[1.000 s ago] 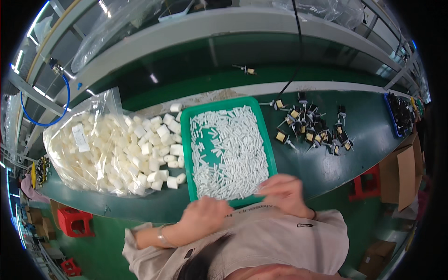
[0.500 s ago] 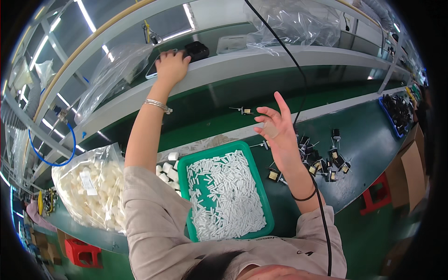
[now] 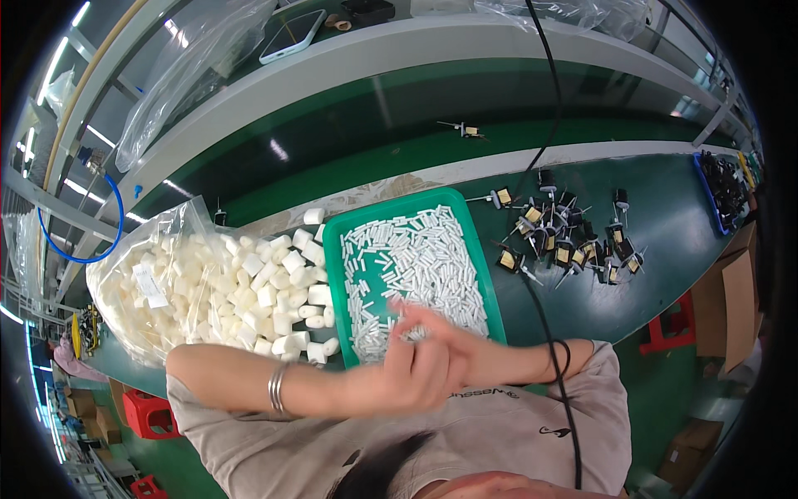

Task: The person picks up a circuit board and a white tube, slides the tube onto the board's metal rod, and then pushes a white foam block over the tube. After repeating this process, they move a large plastic bag and a green tray to reach more circuit boards and continue the assembly.

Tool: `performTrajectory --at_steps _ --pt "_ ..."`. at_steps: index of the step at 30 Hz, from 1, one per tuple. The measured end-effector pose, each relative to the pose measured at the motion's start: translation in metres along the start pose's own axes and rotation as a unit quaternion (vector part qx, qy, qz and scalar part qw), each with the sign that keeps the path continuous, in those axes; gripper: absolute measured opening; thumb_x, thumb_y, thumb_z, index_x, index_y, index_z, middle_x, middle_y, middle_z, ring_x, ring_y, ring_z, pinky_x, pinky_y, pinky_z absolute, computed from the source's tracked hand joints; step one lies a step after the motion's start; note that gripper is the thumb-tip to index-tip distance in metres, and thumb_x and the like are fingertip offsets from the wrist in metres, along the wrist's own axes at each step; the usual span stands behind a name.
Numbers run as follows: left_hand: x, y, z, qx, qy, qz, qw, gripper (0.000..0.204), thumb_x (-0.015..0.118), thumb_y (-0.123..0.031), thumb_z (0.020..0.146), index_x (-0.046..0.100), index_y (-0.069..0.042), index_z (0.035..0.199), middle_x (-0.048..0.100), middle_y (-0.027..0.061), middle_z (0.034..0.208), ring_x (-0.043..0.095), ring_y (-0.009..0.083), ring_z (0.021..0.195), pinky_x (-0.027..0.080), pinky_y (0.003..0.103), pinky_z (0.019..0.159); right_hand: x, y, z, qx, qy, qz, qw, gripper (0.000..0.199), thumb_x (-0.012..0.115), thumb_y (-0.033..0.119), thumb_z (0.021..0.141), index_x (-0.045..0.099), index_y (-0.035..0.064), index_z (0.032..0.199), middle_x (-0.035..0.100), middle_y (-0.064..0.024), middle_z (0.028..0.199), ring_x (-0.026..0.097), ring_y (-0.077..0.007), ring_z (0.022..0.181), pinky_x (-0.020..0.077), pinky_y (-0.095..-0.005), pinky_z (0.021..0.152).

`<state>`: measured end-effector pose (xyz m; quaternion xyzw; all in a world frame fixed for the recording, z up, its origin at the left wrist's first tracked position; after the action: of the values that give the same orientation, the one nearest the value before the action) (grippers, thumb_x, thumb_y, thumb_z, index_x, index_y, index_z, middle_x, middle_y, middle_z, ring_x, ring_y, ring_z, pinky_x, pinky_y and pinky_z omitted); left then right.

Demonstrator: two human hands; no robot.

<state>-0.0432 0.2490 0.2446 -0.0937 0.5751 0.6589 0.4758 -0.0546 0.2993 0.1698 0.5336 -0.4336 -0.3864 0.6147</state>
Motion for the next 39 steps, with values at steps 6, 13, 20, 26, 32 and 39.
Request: performTrajectory --at_steps 6,13,20,26,32,39 --pt "-0.023 -0.019 -0.037 -0.043 0.055 0.013 0.997 0.03 0.047 -0.026 0.083 0.041 -0.011 0.059 0.035 -0.0005 0.055 0.033 0.0107 0.047 0.022 0.023 0.038 0.036 0.01 -0.021 0.096 0.126 0.041 0.987 0.06 0.055 0.002 0.081 0.028 0.0038 0.134 0.051 -0.0083 0.112 0.048 -0.0143 0.104 0.038 -0.0298 0.09" --pt "0.03 0.167 -0.061 -0.339 0.071 -0.046 0.937 0.031 0.059 -0.033 0.077 0.047 -0.005 0.084 0.049 0.0064 0.074 0.052 0.0238 0.071 0.045 0.032 0.052 -0.109 0.05 -0.038 -0.132 -0.31 0.018 0.941 0.038 0.057 0.024 0.084 0.042 0.0049 0.113 0.051 -0.0044 0.086 0.05 -0.0128 0.085 0.0393 -0.0268 0.081" --pt "0.138 0.322 -0.008 -0.4 -0.154 0.081 0.9 0.024 0.053 -0.031 0.083 0.052 -0.008 0.089 0.055 0.0081 0.087 0.053 0.0288 0.088 0.045 0.04 0.073 -0.222 0.043 -0.037 -0.23 -0.552 0.033 0.801 0.039 0.058 0.011 0.083 0.032 0.0126 0.055 0.021 0.0068 0.054 0.02 -0.0048 0.049 0.0207 -0.0234 0.05" --pt "0.204 0.36 -0.012 -0.449 0.037 -0.015 0.893 0.041 0.044 -0.043 0.086 0.059 -0.007 0.096 0.059 0.0148 0.101 0.053 0.0328 0.1 0.046 0.046 0.077 -0.306 0.039 -0.014 -0.193 -0.546 -0.37 0.727 0.034 0.067 0.007 0.07 0.034 0.0041 0.059 0.032 -0.0025 0.054 0.033 -0.0121 0.049 0.0298 -0.028 0.047" --pt "0.108 0.276 -0.028 -0.333 -0.124 0.115 0.928 0.038 0.057 -0.029 0.08 0.051 -0.009 0.112 0.054 0.0115 0.112 0.045 0.0321 0.109 0.039 0.042 0.088 -0.396 -0.061 0.065 0.07 -0.413 -0.633 0.651 0.066 0.071 0.027 0.067 0.042 0.0159 0.125 0.046 -0.012 0.122 0.042 -0.0313 0.114 0.0418 -0.0418 0.088" --pt "0.033 0.129 -0.155 -0.494 0.053 -0.078 0.865 0.036 0.061 -0.016 0.076 0.051 -0.005 0.109 0.052 0.0116 0.112 0.042 0.0344 0.108 0.035 0.041 0.091 -0.424 -0.09 0.073 0.132 -0.391 -0.702 0.58 0.037 0.061 0.03 0.077 0.052 0.0179 0.111 0.053 -0.0069 0.105 0.05 -0.0273 0.1 0.0423 -0.0497 0.078"
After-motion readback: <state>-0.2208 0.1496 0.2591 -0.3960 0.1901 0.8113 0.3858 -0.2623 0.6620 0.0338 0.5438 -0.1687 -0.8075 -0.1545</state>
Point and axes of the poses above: each hand's wrist, its own z-axis towards the middle knuckle, its own x-axis out of the palm, y = z × x, the point moved 7 cm from there along z, towards the middle knuckle
